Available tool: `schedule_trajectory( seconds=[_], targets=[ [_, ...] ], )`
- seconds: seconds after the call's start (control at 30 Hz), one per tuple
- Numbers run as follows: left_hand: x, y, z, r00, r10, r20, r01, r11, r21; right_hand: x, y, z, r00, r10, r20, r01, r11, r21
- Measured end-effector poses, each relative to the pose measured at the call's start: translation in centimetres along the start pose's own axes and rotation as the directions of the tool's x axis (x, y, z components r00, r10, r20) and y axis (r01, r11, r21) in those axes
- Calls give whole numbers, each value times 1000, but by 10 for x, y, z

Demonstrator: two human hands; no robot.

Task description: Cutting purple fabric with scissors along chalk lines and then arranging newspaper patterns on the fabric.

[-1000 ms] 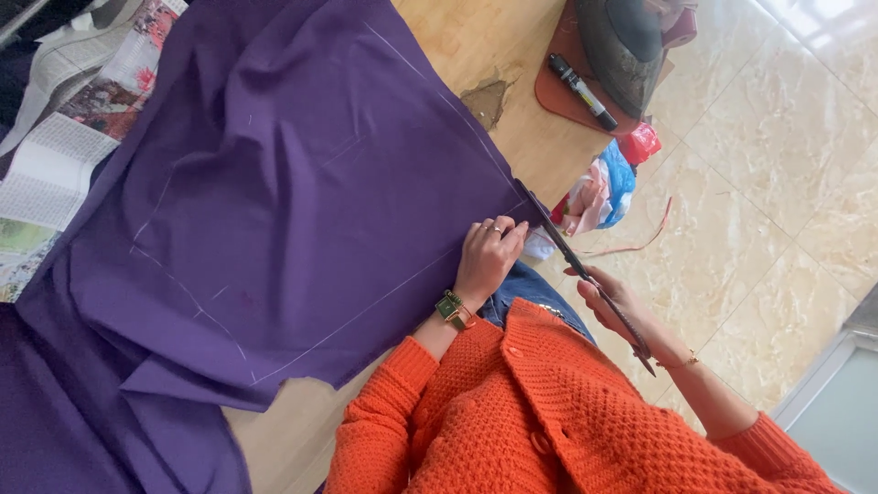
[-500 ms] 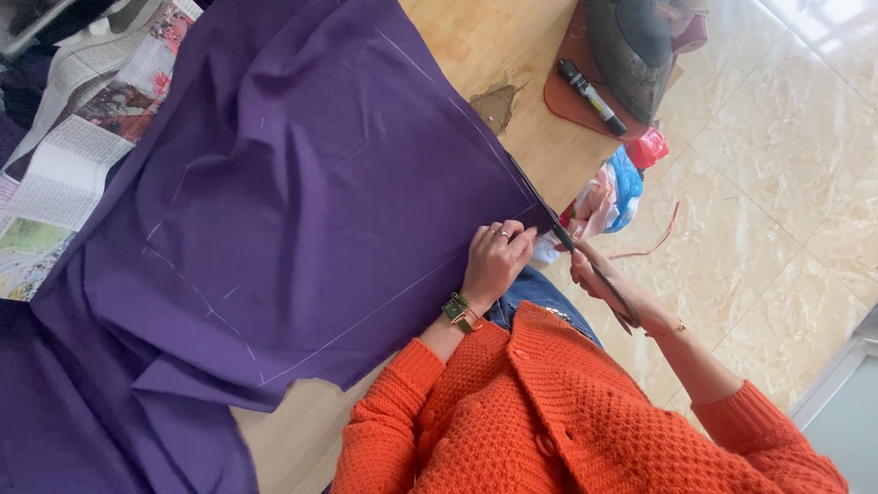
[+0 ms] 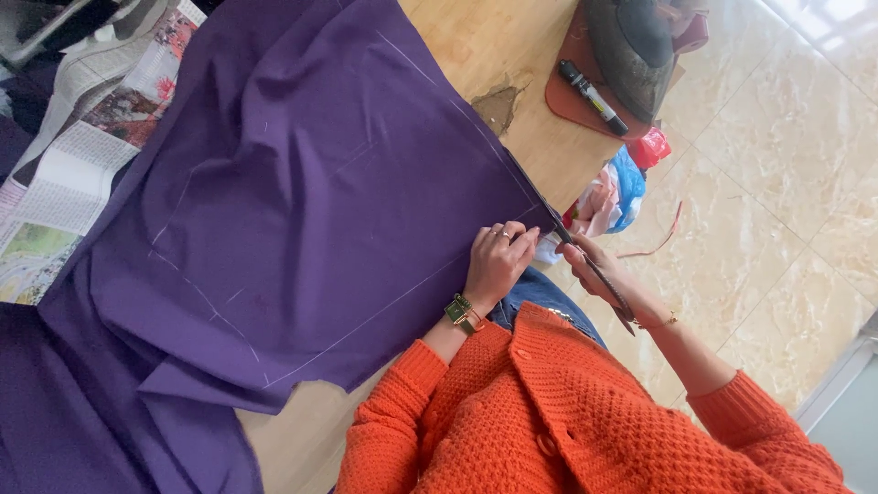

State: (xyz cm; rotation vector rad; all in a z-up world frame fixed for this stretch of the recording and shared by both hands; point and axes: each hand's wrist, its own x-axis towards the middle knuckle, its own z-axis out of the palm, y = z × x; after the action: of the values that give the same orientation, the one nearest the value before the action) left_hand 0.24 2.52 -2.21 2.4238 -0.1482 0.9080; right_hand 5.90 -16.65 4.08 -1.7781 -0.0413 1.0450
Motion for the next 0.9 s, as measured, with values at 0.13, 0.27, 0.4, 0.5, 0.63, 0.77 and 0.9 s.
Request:
schedule_trajectory(
  seconds=[0.13, 0.27, 0.4, 0.5, 0.63, 0.77, 0.9],
  targets=[
    [-1, -2, 1, 1000, 0, 7, 0, 1000, 4, 5, 15, -2, 999, -41, -34, 42, 999, 30],
    [-2, -2, 1, 998, -50, 22, 51, 998, -28, -4, 3, -6, 998, -59, -24, 58, 998, -30],
    [-2, -2, 0, 992, -124, 16, 125, 990, -60, 1, 10, -23, 993, -57, -106, 26, 960, -278],
    [3, 0, -3, 989, -146, 21, 147, 987, -63, 33, 37, -30, 943, -245, -224, 195, 955, -225],
    [-3, -8, 1, 969, -241, 44, 245, 964, -105, 26, -31, 3, 929, -331, -164, 310, 940, -142],
    [12, -30, -24, 937, -330, 115, 346, 920, -185, 50, -50, 4, 916, -381, -127, 368, 923, -116],
    [17, -66, -71, 872, -452, 186, 380, 867, 324, 90, -61, -14, 895, -417, -157, 359, 884, -300]
  ],
)
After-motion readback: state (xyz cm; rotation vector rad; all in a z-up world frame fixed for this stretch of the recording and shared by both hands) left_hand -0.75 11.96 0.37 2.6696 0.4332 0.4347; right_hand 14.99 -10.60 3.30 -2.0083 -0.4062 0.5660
